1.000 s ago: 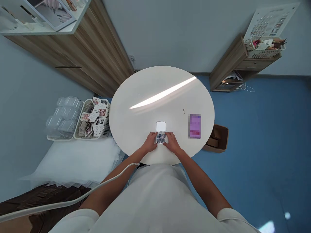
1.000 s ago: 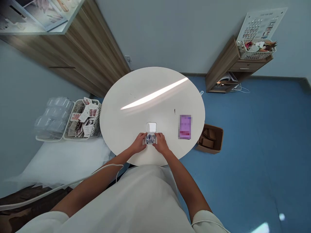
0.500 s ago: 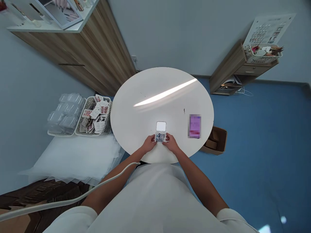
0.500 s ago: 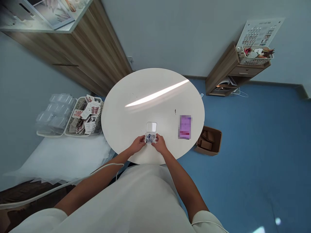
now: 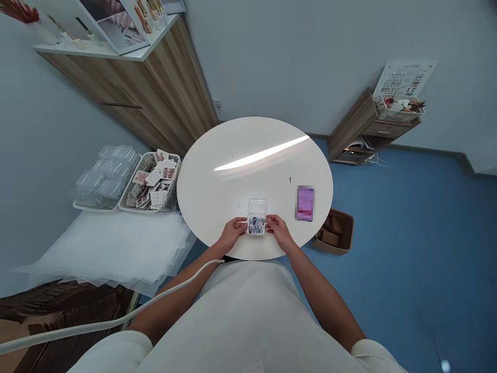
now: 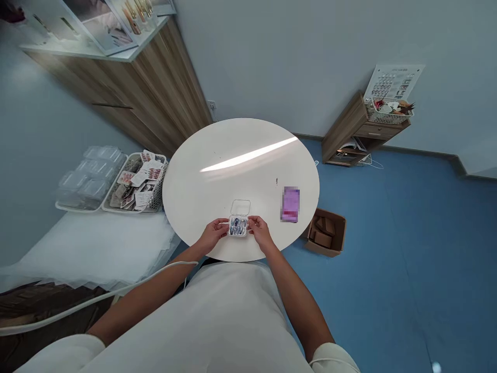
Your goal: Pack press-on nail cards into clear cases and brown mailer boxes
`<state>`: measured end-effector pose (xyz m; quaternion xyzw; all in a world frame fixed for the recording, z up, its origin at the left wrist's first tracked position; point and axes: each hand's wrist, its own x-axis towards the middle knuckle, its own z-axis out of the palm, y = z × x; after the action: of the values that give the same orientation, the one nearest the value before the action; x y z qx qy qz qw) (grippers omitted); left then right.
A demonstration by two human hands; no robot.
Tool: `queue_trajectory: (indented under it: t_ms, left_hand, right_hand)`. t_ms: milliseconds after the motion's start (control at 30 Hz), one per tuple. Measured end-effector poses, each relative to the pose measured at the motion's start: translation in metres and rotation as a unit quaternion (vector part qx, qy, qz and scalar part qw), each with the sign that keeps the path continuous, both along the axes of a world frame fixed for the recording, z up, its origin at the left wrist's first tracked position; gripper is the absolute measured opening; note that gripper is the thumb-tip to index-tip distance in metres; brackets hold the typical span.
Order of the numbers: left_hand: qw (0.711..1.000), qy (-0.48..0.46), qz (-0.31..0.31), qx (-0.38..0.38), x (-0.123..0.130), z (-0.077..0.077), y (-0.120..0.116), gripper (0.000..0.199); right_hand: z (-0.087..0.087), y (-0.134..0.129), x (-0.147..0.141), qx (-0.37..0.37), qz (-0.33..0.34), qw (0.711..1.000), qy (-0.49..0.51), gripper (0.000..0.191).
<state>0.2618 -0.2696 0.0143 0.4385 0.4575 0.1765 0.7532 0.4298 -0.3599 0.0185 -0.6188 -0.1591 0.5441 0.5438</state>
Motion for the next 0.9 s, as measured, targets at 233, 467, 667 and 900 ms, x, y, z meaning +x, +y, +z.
queue_trajectory:
  t_ms: [233, 467, 667, 900]
  left_hand:
    - [0.995, -0.057, -0.046, -0.071, 0.018, 0.028, -0.012, 0.040]
    - [0.989, -0.063, -0.066, -0.120, 0.026, 0.040, -0.015, 0.038]
    - [0.989, -0.055, -0.071, -0.120, 0.023, 0.042, -0.016, 0.038]
    - [0.989, -0.058, -0.059, -0.122, 0.018, 0.040, -0.017, 0.037]
  right_hand:
    - [0.024, -0.007, 0.028, 0.038, -0.025, 0.992, 0.119, 0.034]
    - [0.036, -0.017, 0.034, 0.079, -0.015, 0.987, 0.138, 0.035]
    - [0.037, -0.018, 0.029, 0.098, -0.005, 0.984, 0.151, 0.037]
    - [0.038, -0.018, 0.028, 0.119, 0.004, 0.977, 0.176, 0.032]
